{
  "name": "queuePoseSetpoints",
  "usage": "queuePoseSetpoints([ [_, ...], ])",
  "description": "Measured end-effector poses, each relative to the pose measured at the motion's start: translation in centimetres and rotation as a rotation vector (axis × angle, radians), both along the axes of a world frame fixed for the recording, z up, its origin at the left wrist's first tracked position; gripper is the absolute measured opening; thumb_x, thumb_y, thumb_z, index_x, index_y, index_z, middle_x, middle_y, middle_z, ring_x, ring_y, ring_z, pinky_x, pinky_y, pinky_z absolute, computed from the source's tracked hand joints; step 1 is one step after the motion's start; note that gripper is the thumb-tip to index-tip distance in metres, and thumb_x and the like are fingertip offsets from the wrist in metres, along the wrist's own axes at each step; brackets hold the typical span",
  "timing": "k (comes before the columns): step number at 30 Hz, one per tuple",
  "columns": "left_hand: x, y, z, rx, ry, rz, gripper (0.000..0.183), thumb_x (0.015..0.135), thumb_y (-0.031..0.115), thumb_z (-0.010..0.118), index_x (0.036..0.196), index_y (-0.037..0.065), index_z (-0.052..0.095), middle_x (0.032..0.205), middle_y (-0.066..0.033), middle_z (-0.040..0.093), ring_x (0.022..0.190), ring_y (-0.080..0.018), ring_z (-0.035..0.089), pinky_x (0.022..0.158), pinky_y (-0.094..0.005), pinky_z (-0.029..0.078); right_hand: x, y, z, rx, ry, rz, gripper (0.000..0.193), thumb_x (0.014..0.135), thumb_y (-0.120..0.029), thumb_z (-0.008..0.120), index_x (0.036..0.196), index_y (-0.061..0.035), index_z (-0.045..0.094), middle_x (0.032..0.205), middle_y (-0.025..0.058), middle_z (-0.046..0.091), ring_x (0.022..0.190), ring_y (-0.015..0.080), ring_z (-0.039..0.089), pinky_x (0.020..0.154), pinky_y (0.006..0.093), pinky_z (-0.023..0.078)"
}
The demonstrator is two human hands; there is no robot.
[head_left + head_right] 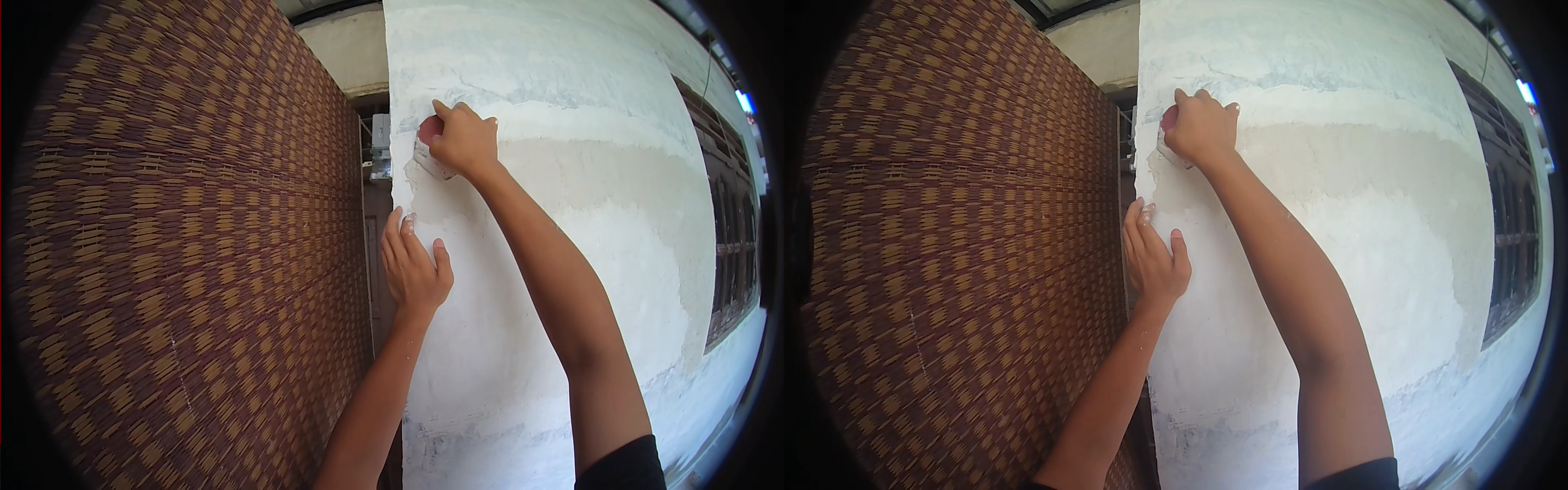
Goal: The person applies wall putty from a bucket onto an exterior wall, then smooths it with a putty knife.
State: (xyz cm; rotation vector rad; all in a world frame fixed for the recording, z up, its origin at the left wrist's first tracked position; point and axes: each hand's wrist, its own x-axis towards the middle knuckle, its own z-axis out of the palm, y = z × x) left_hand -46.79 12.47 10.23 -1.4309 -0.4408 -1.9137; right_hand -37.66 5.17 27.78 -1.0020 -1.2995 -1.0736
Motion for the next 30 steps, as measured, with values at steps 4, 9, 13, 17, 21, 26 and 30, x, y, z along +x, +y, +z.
queuePoseSetpoints([
  [4, -0.1, 0.1, 0.0, 0.012, -0.001, 0.011, 0.049, 0.086, 0.018, 0.054, 0.124, -0.011, 0.042, 0.135, -0.0289, 0.04, 0.12, -0.0441, 0.043, 0.101, -0.0523, 0.035, 1.0, -2.2, 0.9, 0.114, 0.11, -0.01, 0.044, 0.074, -0.018, 0.064, 0.117, -0.0126, 0.064, 0.107, 0.0129, 0.064, 0.103, 0.029, 0.064, 0.096, 0.0556, 0.039],
  [9, -0.3, 0.1, 0.1, 0.001, -0.005, -0.017, 0.049, 0.086, 0.019, 0.053, 0.124, -0.011, 0.043, 0.135, -0.0287, 0.04, 0.12, -0.0439, 0.043, 0.101, -0.0522, 0.035, 0.1, 0.0, 0.2, 0.033, -0.081, 0.027, 0.032, 0.076, -0.018, 0.065, 0.107, -0.0115, 0.066, 0.099, 0.01, 0.064, 0.095, 0.0269, 0.064, 0.092, 0.0552, 0.038],
  [13, -0.4, 0.3, 0.1, 0.011, -0.006, -0.004, 0.049, 0.085, 0.019, 0.054, 0.123, -0.01, 0.043, 0.134, -0.0289, 0.04, 0.119, -0.044, 0.044, 0.101, -0.0519, 0.035, 1.3, -1.1, 0.7, 0.126, 0.155, -0.013, 0.036, 0.075, -0.017, 0.063, 0.111, -0.0111, 0.065, 0.103, 0.0118, 0.063, 0.099, 0.0287, 0.064, 0.095, 0.0537, 0.038],
  [17, -0.5, 0.2, 0.2, 0.008, -0.008, -0.021, 0.049, 0.085, 0.018, 0.054, 0.123, -0.01, 0.043, 0.134, -0.0293, 0.04, 0.119, -0.0442, 0.044, 0.1, -0.0517, 0.035, 0.1, 0.6, -0.5, 0.094, -0.057, 0.023, 0.033, 0.076, -0.018, 0.066, 0.109, -0.0124, 0.065, 0.102, 0.0113, 0.062, 0.097, 0.0273, 0.063, 0.093, 0.0546, 0.037],
  [21, -0.6, -0.1, 0.0, -0.018, 0.019, -0.004, 0.05, 0.087, 0.018, 0.052, 0.124, -0.014, 0.04, 0.134, -0.0287, 0.038, 0.122, -0.0442, 0.042, 0.103, -0.0505, 0.035, 0.5, -1.0, 0.2, 0.051, 0.188, 0.015, 0.045, 0.075, -0.017, 0.063, 0.12, -0.0108, 0.063, 0.106, 0.0117, 0.063, 0.104, 0.0275, 0.063, 0.096, 0.0554, 0.039],
  [26, -0.6, -0.1, 0.0, -0.019, 0.006, -0.003, 0.049, 0.087, 0.018, 0.052, 0.123, -0.014, 0.041, 0.133, -0.0286, 0.039, 0.12, -0.0441, 0.043, 0.102, -0.0504, 0.035, 0.5, -0.8, -0.2, 0.042, 0.085, -0.01, 0.061, 0.074, -0.015, 0.063, 0.136, -0.0119, 0.056, 0.105, 0.0121, 0.063, 0.099, 0.0276, 0.063, 0.09, 0.0528, 0.039],
  [30, -0.4, -0.4, 0.1, -0.022, 0.017, -0.002, 0.049, 0.087, 0.017, 0.053, 0.123, -0.014, 0.041, 0.132, -0.0288, 0.039, 0.12, -0.0442, 0.043, 0.102, -0.0506, 0.036, 1.5, 0.2, -0.1, 0.097, 0.102, 0.028, 0.062, 0.074, -0.015, 0.063, 0.136, -0.0137, 0.056, 0.104, 0.0124, 0.063, 0.099, 0.0278, 0.063, 0.09, 0.0504, 0.041],
])
